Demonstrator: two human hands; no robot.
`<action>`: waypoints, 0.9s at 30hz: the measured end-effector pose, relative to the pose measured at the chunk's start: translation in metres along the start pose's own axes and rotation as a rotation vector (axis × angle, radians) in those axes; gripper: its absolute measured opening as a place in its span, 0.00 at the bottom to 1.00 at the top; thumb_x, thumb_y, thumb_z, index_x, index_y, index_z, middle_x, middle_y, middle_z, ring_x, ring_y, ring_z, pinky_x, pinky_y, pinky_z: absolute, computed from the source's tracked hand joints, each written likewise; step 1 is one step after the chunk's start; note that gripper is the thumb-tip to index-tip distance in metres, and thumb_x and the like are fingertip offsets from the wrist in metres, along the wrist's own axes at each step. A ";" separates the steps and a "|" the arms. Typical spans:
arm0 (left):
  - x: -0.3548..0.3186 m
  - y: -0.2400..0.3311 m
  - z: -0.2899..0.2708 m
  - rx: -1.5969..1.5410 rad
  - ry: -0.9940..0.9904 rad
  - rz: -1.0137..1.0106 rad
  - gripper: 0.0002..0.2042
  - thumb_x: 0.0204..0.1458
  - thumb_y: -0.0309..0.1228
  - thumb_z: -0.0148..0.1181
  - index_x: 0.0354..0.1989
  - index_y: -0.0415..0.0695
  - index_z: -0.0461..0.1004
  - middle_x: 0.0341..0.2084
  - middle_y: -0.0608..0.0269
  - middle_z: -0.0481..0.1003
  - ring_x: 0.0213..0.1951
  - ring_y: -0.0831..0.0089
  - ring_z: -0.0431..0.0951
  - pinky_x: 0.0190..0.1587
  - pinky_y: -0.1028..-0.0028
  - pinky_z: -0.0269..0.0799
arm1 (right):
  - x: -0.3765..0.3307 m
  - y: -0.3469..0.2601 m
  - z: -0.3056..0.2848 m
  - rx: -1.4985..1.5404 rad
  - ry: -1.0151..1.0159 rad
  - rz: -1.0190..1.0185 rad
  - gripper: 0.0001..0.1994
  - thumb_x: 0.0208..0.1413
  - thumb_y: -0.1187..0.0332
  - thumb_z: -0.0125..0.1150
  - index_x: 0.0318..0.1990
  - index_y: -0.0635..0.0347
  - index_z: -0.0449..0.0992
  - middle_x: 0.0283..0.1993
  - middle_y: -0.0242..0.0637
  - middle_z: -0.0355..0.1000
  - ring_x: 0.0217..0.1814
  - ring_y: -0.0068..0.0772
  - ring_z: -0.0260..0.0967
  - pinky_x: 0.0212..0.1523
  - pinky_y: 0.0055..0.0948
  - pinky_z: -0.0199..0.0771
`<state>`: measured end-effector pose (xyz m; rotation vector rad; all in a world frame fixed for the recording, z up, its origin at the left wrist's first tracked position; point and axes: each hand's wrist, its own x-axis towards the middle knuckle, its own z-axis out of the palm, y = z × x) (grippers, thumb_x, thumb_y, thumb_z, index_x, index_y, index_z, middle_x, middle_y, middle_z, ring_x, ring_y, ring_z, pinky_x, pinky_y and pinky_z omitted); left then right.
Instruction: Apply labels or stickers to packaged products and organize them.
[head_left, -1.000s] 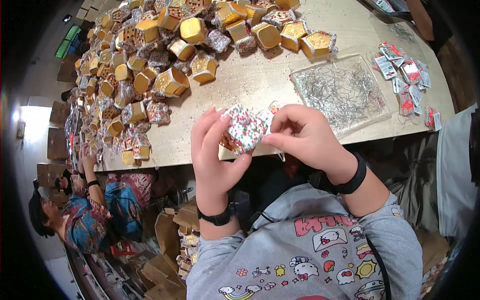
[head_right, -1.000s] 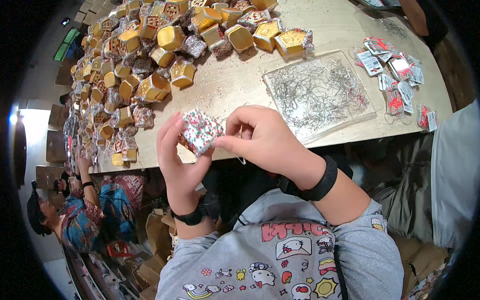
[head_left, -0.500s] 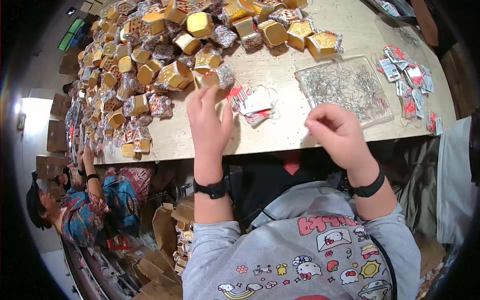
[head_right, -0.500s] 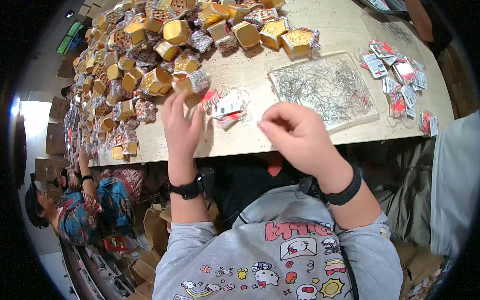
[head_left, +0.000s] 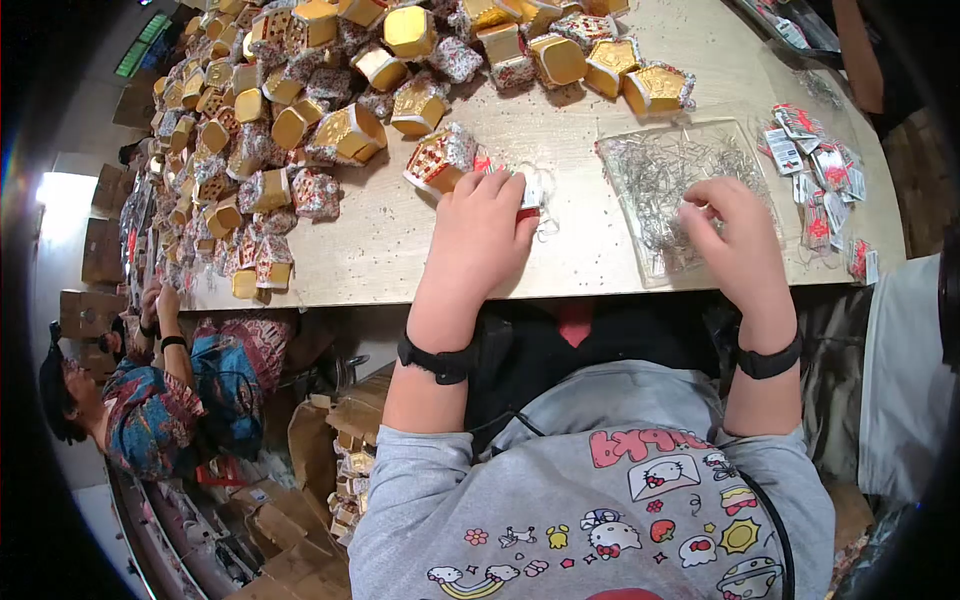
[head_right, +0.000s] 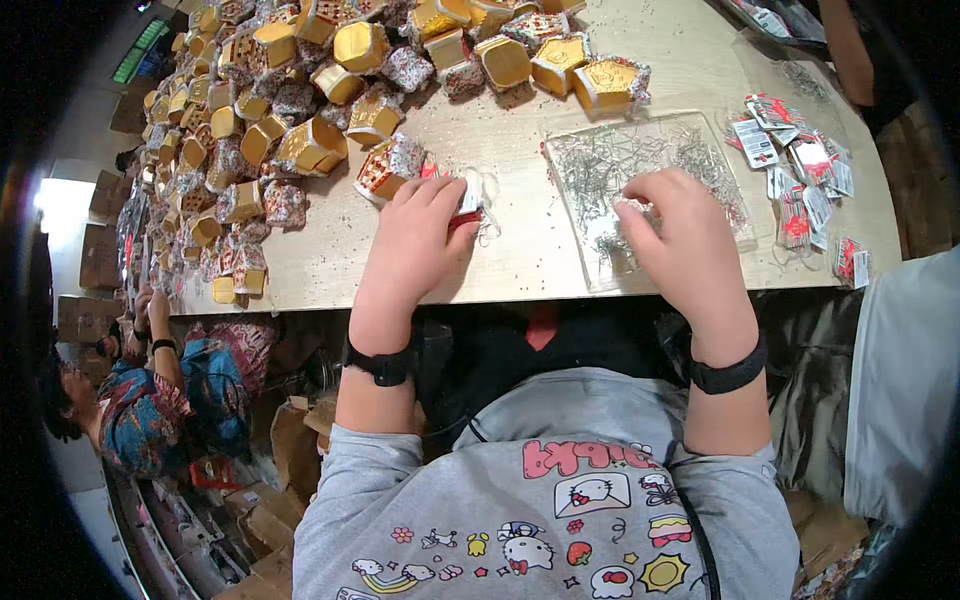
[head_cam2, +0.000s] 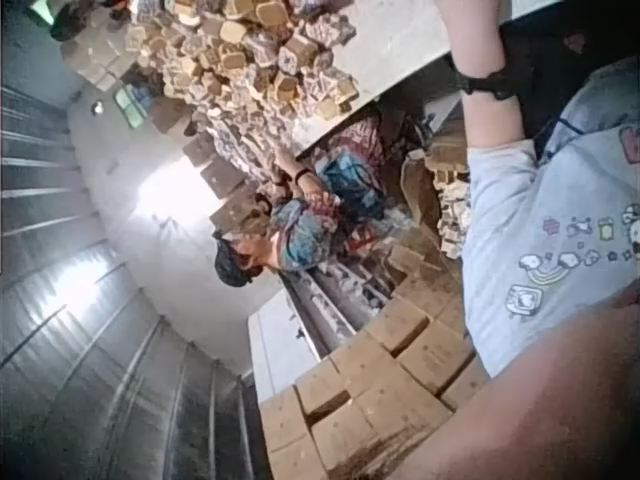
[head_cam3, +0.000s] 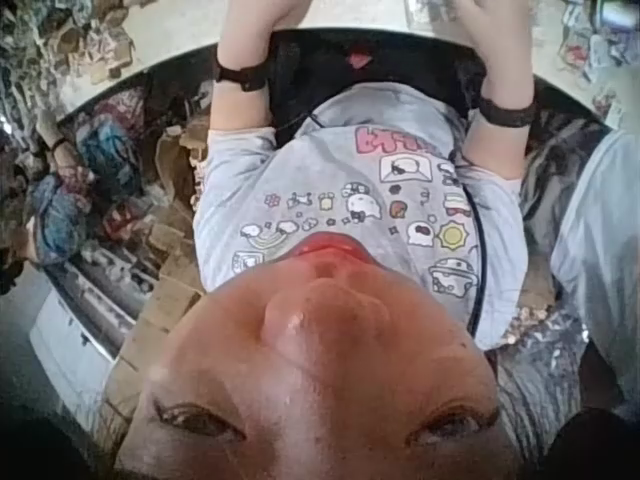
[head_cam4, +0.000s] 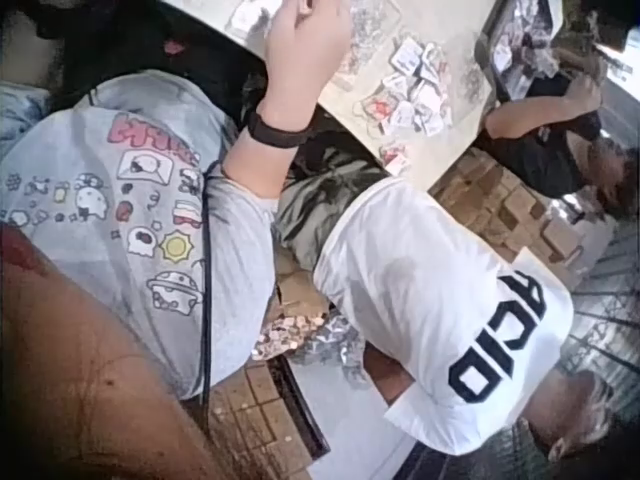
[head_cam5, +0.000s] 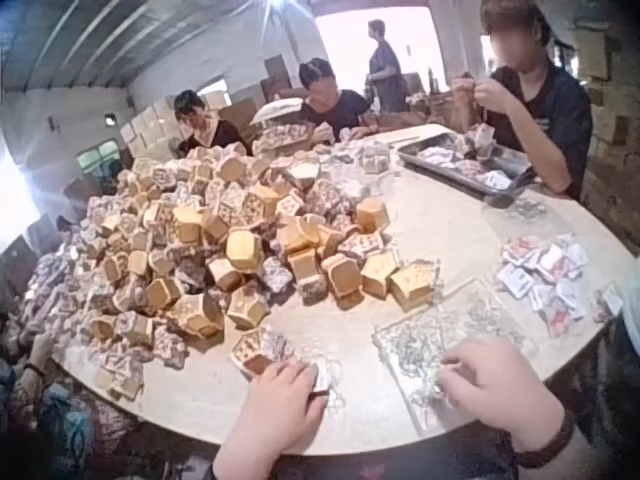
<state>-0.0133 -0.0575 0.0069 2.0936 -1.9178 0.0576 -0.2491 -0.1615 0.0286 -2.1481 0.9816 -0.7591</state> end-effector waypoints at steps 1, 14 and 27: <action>0.003 0.000 -0.001 -0.001 0.002 0.005 0.16 0.40 0.29 0.60 0.40 0.39 0.70 0.39 0.55 0.71 0.44 0.55 0.69 0.46 0.63 0.65 | 0.000 0.003 0.002 -0.070 -0.031 -0.001 0.08 0.47 0.70 0.56 0.32 0.66 0.72 0.31 0.43 0.68 0.33 0.39 0.67 0.35 0.31 0.67; -0.003 -0.016 -0.016 -0.313 0.122 0.027 0.09 0.44 0.29 0.57 0.34 0.40 0.71 0.30 0.54 0.70 0.36 0.56 0.69 0.39 0.65 0.65 | 0.003 0.019 0.008 -0.205 -0.086 -0.025 0.10 0.45 0.68 0.58 0.33 0.65 0.73 0.33 0.43 0.68 0.38 0.46 0.66 0.40 0.36 0.66; -0.031 -0.011 -0.028 -0.647 0.217 -0.124 0.08 0.46 0.19 0.51 0.36 0.37 0.71 0.24 0.59 0.72 0.29 0.69 0.72 0.34 0.73 0.67 | 0.035 0.004 0.040 -0.361 -0.140 -0.443 0.03 0.41 0.75 0.52 0.25 0.62 0.71 0.27 0.40 0.66 0.34 0.43 0.66 0.36 0.36 0.69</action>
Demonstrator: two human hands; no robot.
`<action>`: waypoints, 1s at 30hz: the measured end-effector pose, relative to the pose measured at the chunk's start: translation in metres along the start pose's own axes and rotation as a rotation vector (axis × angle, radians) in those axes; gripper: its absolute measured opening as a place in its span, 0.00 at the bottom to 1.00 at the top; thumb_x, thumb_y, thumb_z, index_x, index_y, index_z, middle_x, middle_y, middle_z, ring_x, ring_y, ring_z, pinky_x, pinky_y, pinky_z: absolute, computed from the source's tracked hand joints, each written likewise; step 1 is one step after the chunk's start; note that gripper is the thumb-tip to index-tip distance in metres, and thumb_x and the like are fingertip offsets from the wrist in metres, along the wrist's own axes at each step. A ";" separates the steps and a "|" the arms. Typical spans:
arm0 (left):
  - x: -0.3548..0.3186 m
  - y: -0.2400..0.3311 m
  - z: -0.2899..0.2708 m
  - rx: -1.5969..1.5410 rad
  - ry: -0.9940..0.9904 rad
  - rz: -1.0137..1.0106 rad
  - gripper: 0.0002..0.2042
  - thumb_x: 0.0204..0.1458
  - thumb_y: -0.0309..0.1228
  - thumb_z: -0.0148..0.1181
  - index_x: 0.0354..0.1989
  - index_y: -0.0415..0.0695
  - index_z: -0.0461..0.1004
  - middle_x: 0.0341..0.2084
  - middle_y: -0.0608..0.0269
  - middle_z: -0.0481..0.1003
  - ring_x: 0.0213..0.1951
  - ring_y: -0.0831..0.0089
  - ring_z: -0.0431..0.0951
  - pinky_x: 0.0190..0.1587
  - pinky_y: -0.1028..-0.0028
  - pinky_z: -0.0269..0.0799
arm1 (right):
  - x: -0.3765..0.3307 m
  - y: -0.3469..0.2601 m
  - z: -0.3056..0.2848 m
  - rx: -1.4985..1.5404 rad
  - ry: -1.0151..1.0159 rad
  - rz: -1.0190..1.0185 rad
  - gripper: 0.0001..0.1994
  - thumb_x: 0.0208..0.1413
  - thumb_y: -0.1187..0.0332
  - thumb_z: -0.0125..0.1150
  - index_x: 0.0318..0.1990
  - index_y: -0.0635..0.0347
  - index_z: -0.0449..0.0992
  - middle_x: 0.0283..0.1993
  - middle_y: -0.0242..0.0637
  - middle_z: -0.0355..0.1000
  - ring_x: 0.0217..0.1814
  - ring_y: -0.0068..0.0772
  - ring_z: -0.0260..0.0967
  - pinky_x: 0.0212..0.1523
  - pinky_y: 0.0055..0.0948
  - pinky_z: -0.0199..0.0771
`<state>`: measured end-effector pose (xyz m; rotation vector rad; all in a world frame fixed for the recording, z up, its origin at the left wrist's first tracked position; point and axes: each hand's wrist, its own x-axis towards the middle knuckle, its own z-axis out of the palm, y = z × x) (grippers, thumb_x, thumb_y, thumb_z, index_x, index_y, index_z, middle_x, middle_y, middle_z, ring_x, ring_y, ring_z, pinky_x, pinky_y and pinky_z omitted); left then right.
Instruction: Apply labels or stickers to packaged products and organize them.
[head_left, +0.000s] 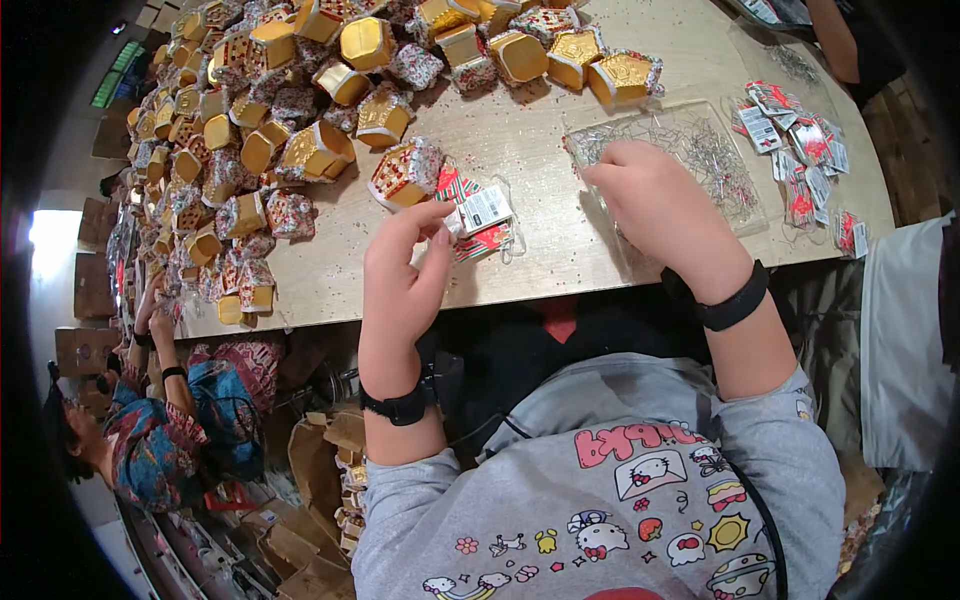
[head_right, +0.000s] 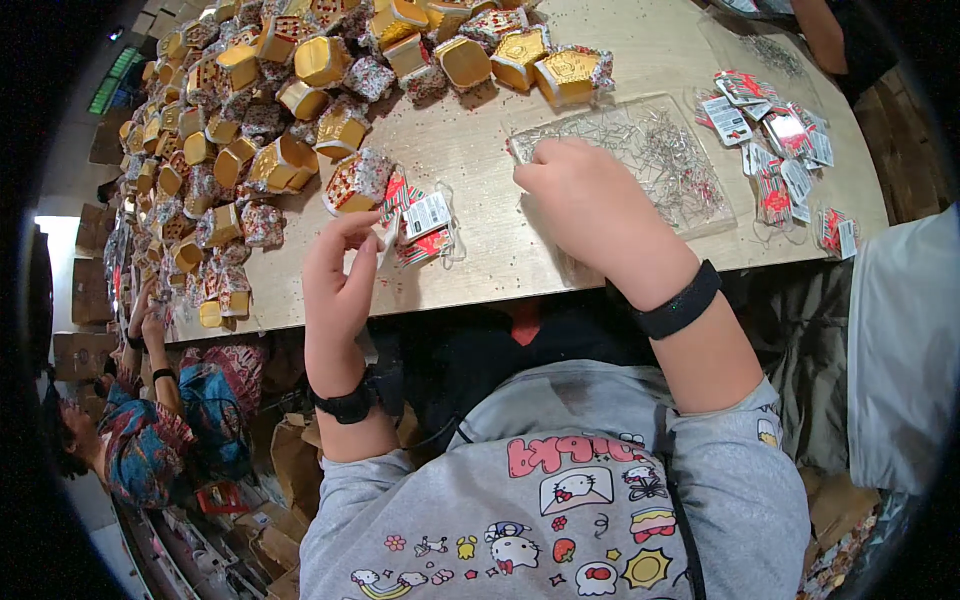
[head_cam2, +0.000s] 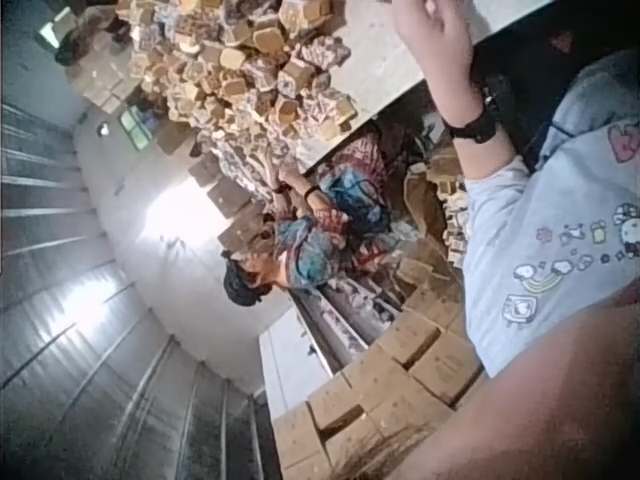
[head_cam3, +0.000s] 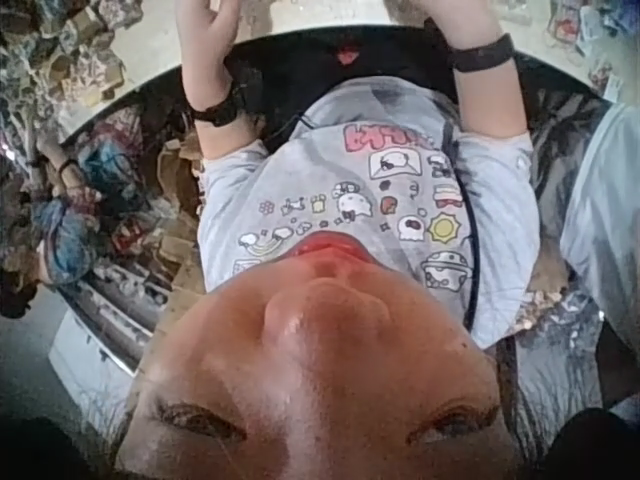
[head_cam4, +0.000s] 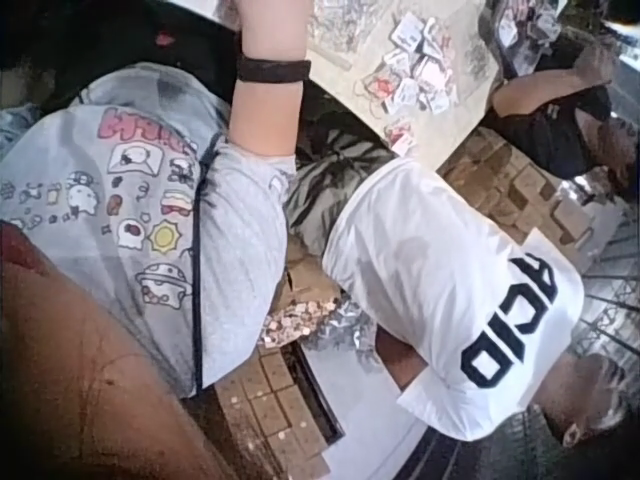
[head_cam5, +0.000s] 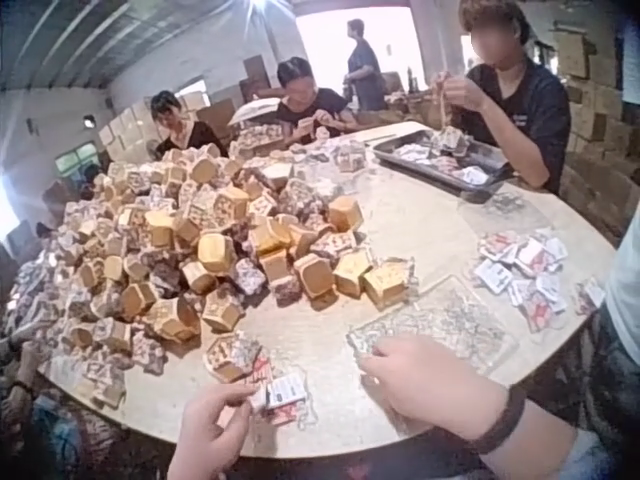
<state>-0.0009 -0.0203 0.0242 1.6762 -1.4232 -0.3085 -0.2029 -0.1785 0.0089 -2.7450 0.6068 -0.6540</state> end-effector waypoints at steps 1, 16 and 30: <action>-0.003 0.001 0.000 -0.191 -0.010 -0.099 0.09 0.47 0.18 0.50 0.37 0.36 0.71 0.25 0.60 0.73 0.29 0.73 0.72 0.35 0.76 0.67 | 0.000 0.002 0.004 -0.022 -0.023 0.015 0.01 0.39 0.75 0.53 0.23 0.62 0.70 0.26 0.40 0.66 0.33 0.43 0.67 0.34 0.36 0.70; -0.014 0.000 0.013 -0.329 -0.118 -0.155 0.09 0.48 0.18 0.50 0.38 0.35 0.71 0.28 0.61 0.74 0.31 0.76 0.73 0.37 0.78 0.67 | 0.005 -0.004 -0.001 0.006 -0.185 0.138 0.05 0.42 0.69 0.54 0.23 0.62 0.72 0.25 0.43 0.69 0.32 0.45 0.68 0.33 0.41 0.70; -0.020 0.001 0.012 -0.243 -0.144 -0.119 0.11 0.46 0.17 0.50 0.38 0.36 0.71 0.30 0.58 0.74 0.34 0.73 0.75 0.38 0.76 0.69 | -0.004 -0.011 -0.006 0.061 -0.189 0.154 0.10 0.41 0.68 0.58 0.32 0.62 0.74 0.28 0.44 0.69 0.34 0.46 0.68 0.36 0.37 0.69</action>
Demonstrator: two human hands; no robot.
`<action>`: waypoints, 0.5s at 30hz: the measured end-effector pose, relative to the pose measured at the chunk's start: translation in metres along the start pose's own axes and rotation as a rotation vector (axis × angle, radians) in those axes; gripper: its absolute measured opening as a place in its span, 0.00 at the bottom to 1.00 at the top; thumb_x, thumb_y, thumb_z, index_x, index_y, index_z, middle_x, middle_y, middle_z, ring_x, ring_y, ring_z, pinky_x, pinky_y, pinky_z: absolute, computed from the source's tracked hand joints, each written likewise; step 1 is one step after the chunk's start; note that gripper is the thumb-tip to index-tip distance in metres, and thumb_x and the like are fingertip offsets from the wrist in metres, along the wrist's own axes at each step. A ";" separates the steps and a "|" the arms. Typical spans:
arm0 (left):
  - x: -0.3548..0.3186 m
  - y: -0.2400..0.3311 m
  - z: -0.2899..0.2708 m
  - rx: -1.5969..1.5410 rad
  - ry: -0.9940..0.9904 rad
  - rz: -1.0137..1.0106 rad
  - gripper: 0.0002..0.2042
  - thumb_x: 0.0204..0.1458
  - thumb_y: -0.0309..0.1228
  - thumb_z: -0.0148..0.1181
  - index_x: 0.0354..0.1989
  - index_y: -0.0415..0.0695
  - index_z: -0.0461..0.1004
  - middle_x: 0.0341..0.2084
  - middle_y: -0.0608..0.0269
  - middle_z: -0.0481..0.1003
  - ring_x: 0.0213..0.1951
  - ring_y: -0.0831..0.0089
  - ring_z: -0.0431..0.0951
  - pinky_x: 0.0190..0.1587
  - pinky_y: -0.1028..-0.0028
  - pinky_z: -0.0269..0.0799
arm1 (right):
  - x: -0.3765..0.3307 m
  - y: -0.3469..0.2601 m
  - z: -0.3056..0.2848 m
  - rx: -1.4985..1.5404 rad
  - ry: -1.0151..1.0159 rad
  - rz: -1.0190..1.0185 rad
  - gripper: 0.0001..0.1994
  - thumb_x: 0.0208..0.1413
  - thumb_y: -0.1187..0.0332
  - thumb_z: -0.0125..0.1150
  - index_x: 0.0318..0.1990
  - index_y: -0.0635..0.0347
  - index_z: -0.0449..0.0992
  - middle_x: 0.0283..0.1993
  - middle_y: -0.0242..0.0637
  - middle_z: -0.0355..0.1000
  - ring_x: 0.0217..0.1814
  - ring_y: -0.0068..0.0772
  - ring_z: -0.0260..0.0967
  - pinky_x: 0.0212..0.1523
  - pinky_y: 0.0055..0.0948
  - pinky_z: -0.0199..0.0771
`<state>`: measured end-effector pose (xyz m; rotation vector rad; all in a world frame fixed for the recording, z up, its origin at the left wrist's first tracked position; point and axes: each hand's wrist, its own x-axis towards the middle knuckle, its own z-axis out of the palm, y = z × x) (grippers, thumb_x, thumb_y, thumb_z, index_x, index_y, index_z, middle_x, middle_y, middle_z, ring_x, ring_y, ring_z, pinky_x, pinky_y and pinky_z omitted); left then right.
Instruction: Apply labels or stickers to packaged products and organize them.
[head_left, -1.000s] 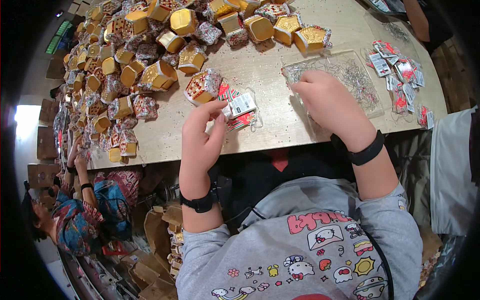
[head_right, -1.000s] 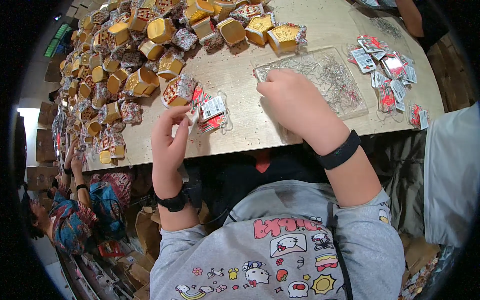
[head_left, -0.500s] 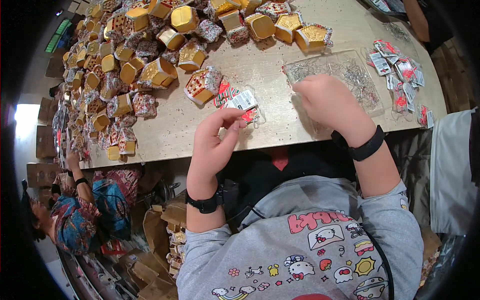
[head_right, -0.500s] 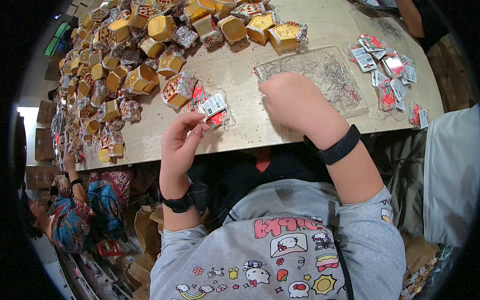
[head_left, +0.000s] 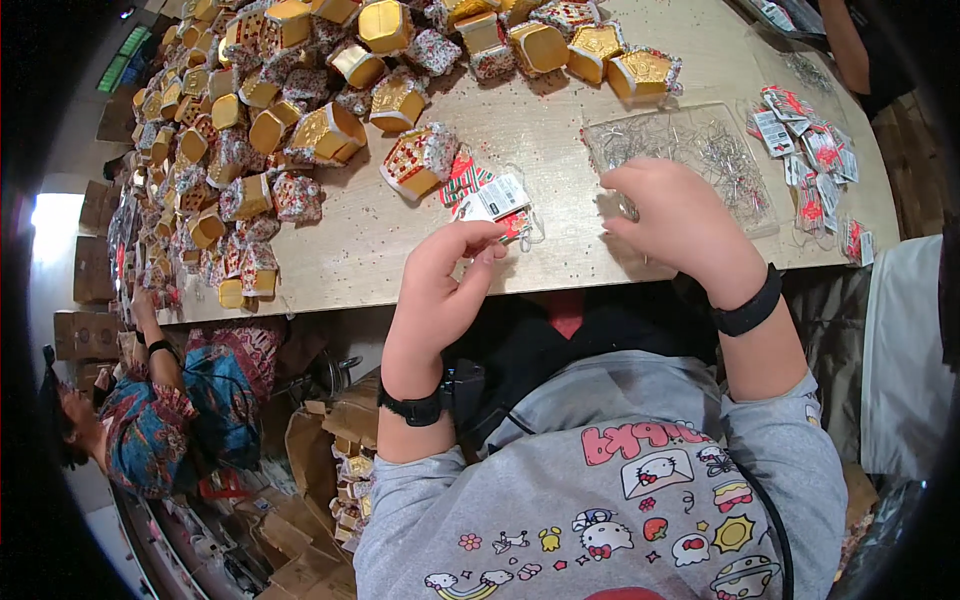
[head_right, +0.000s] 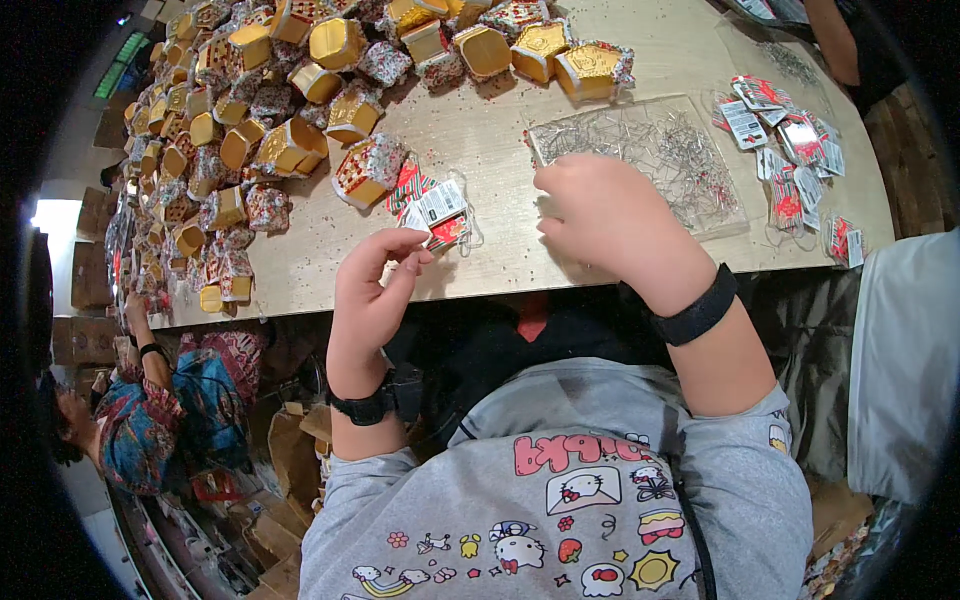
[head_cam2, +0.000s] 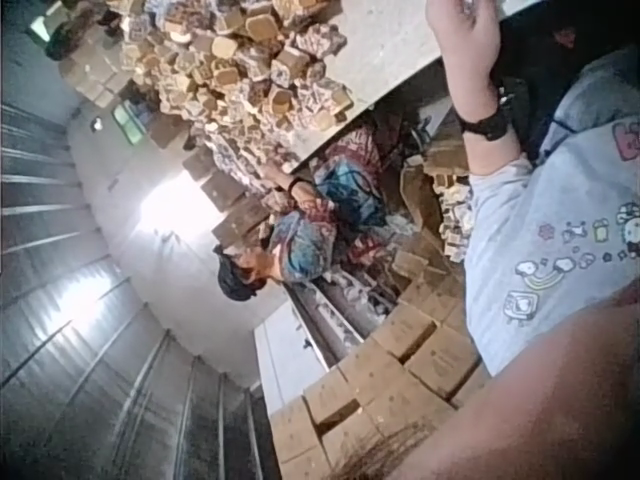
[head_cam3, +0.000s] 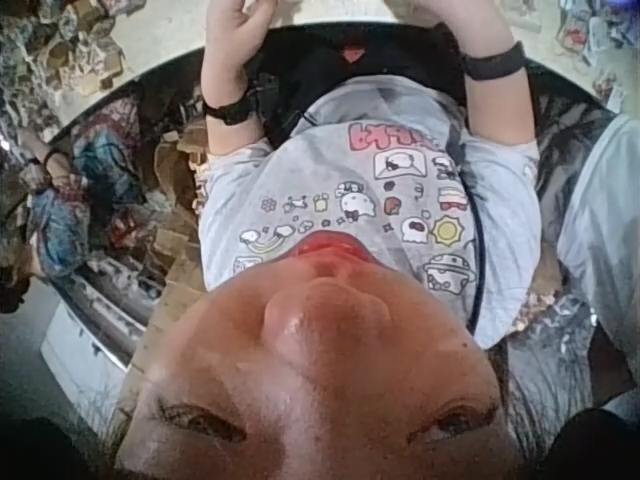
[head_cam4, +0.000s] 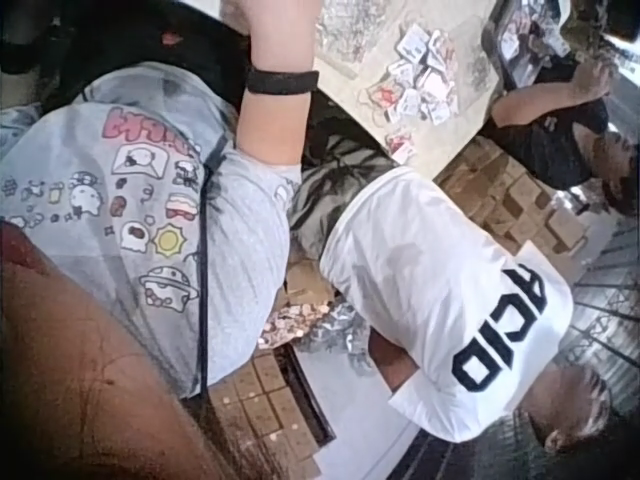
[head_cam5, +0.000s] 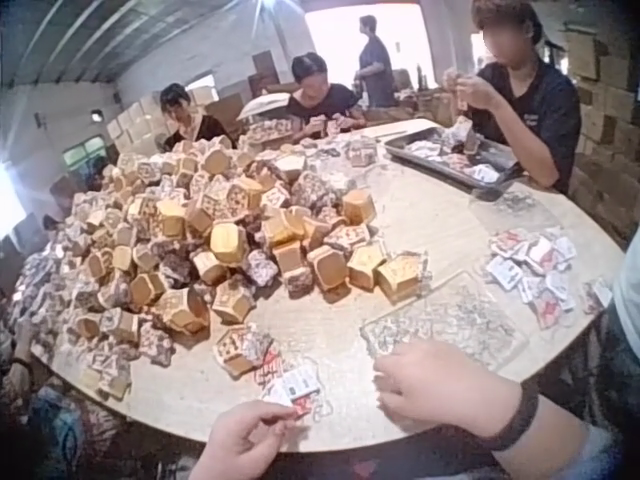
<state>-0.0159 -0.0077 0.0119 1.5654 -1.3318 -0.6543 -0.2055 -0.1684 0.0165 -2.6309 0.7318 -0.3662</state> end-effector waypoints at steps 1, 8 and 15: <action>0.000 0.000 0.000 0.000 0.002 -0.001 0.11 0.46 0.17 0.50 0.38 0.36 0.71 0.30 0.58 0.74 0.34 0.73 0.75 0.38 0.76 0.69 | -0.001 -0.001 -0.001 0.013 -0.002 0.007 0.10 0.41 0.69 0.58 0.33 0.62 0.74 0.28 0.44 0.69 0.34 0.46 0.68 0.36 0.37 0.69; 0.001 0.000 0.003 0.016 0.004 0.029 0.10 0.46 0.17 0.50 0.38 0.36 0.71 0.30 0.58 0.74 0.33 0.73 0.75 0.38 0.76 0.69 | -0.005 -0.004 0.007 -0.023 -0.007 0.059 0.06 0.41 0.73 0.55 0.29 0.63 0.74 0.29 0.45 0.69 0.34 0.45 0.68 0.35 0.37 0.69; 0.003 0.000 0.010 -0.226 0.020 0.028 0.12 0.48 0.15 0.46 0.40 0.37 0.71 0.34 0.59 0.73 0.34 0.74 0.74 0.39 0.78 0.68 | -0.004 -0.015 -0.002 0.198 0.372 -0.018 0.02 0.42 0.74 0.57 0.26 0.60 0.74 0.26 0.39 0.68 0.30 0.41 0.67 0.32 0.34 0.68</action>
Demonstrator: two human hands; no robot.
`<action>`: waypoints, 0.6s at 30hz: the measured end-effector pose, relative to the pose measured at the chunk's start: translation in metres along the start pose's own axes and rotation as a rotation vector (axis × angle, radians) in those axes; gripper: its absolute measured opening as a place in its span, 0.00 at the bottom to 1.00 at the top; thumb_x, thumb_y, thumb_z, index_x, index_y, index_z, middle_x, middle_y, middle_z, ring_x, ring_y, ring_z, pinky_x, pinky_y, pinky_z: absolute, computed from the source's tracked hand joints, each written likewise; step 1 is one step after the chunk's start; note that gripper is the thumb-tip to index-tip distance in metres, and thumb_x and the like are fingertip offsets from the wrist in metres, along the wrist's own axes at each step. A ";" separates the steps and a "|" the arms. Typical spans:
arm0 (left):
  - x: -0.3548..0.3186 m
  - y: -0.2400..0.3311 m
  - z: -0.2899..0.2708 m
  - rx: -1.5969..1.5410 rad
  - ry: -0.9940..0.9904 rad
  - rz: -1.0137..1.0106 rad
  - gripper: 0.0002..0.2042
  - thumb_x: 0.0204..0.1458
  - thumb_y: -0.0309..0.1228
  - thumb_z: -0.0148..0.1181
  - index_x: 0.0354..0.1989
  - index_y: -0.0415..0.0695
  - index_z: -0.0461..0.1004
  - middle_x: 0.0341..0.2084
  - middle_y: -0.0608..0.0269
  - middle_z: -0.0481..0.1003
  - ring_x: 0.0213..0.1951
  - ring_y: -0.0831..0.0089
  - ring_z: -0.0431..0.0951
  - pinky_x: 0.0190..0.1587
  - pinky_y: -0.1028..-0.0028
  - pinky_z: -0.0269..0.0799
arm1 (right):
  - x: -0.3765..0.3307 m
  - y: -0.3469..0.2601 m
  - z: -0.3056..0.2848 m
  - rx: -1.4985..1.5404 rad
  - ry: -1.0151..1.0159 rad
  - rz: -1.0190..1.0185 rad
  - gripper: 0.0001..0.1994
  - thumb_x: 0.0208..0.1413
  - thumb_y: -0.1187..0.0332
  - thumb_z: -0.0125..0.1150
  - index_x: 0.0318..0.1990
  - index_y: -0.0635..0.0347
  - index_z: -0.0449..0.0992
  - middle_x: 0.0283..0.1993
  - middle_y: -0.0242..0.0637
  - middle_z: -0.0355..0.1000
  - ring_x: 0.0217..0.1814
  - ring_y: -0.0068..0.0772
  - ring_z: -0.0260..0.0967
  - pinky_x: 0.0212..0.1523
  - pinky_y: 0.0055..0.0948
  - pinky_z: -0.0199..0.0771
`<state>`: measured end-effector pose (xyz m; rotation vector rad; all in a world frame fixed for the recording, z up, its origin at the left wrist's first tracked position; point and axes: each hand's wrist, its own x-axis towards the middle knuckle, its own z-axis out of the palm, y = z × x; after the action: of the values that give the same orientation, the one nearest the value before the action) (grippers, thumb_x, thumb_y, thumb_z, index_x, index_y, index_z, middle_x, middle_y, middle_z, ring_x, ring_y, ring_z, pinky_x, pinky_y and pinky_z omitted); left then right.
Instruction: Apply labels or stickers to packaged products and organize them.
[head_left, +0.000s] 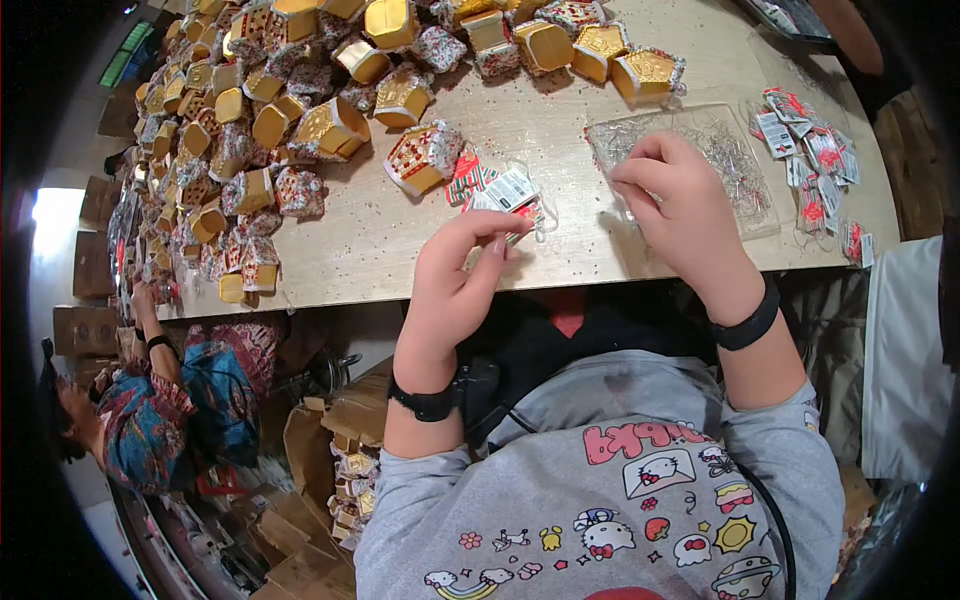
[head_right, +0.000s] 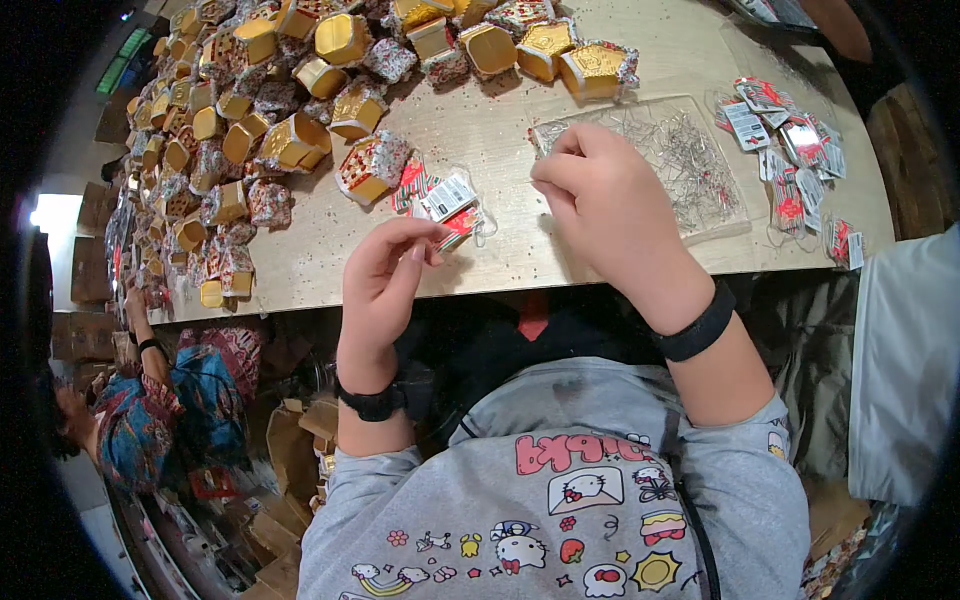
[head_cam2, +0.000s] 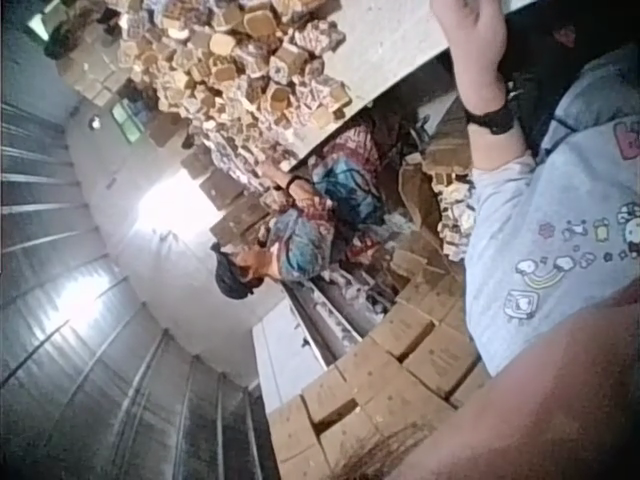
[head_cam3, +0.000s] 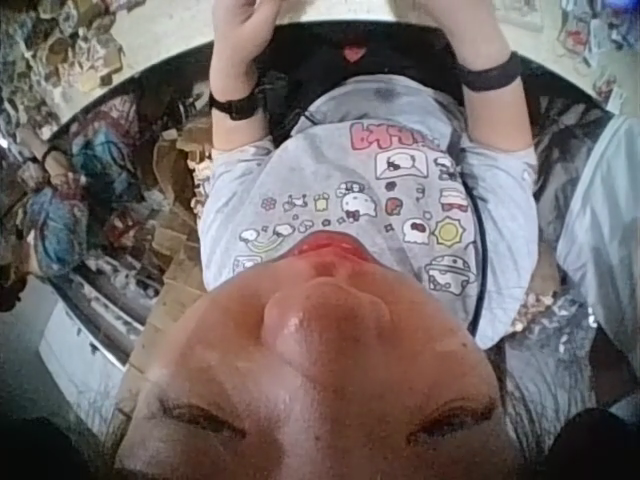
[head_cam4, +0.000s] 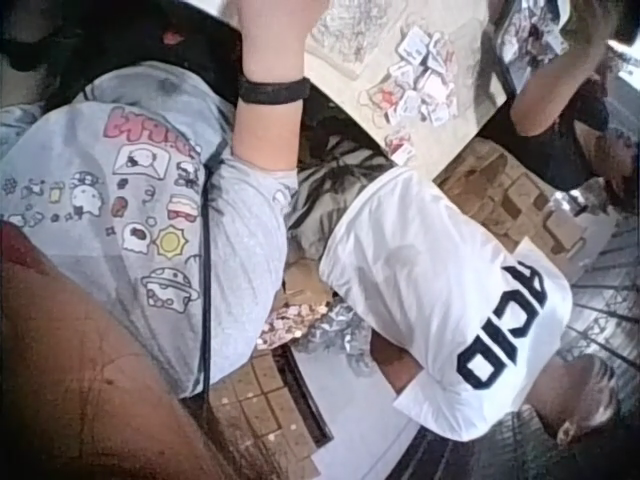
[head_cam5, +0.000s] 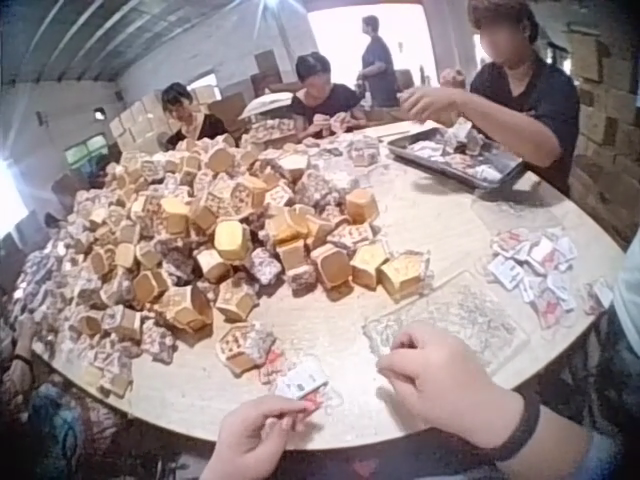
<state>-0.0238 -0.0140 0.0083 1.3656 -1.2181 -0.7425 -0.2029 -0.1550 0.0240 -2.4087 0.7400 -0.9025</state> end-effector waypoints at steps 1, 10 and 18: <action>-0.001 0.000 0.003 0.001 0.003 0.000 0.12 0.48 0.15 0.46 0.40 0.37 0.71 0.34 0.59 0.73 0.34 0.74 0.74 0.39 0.78 0.68 | 0.001 -0.005 -0.001 0.066 0.052 -0.009 0.03 0.42 0.75 0.58 0.27 0.60 0.75 0.26 0.38 0.67 0.29 0.40 0.67 0.31 0.32 0.68; -0.006 0.001 0.013 -0.275 0.015 -0.044 0.15 0.50 0.13 0.47 0.46 0.35 0.68 0.39 0.56 0.72 0.38 0.74 0.76 0.41 0.78 0.71 | -0.016 -0.047 0.042 1.147 -0.089 0.449 0.02 0.49 0.79 0.55 0.30 0.69 0.73 0.29 0.36 0.72 0.32 0.22 0.70 0.34 0.19 0.70; -0.012 -0.003 0.007 -0.196 0.089 0.003 0.17 0.48 0.13 0.51 0.48 0.35 0.66 0.40 0.53 0.72 0.34 0.73 0.77 0.37 0.79 0.73 | -0.022 -0.044 0.052 1.191 -0.077 0.498 0.03 0.49 0.79 0.56 0.33 0.67 0.74 0.30 0.32 0.71 0.33 0.19 0.69 0.35 0.18 0.70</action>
<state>-0.0330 -0.0055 0.0011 1.2216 -1.0489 -0.7701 -0.1665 -0.0960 0.0040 -1.1344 0.4964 -0.7117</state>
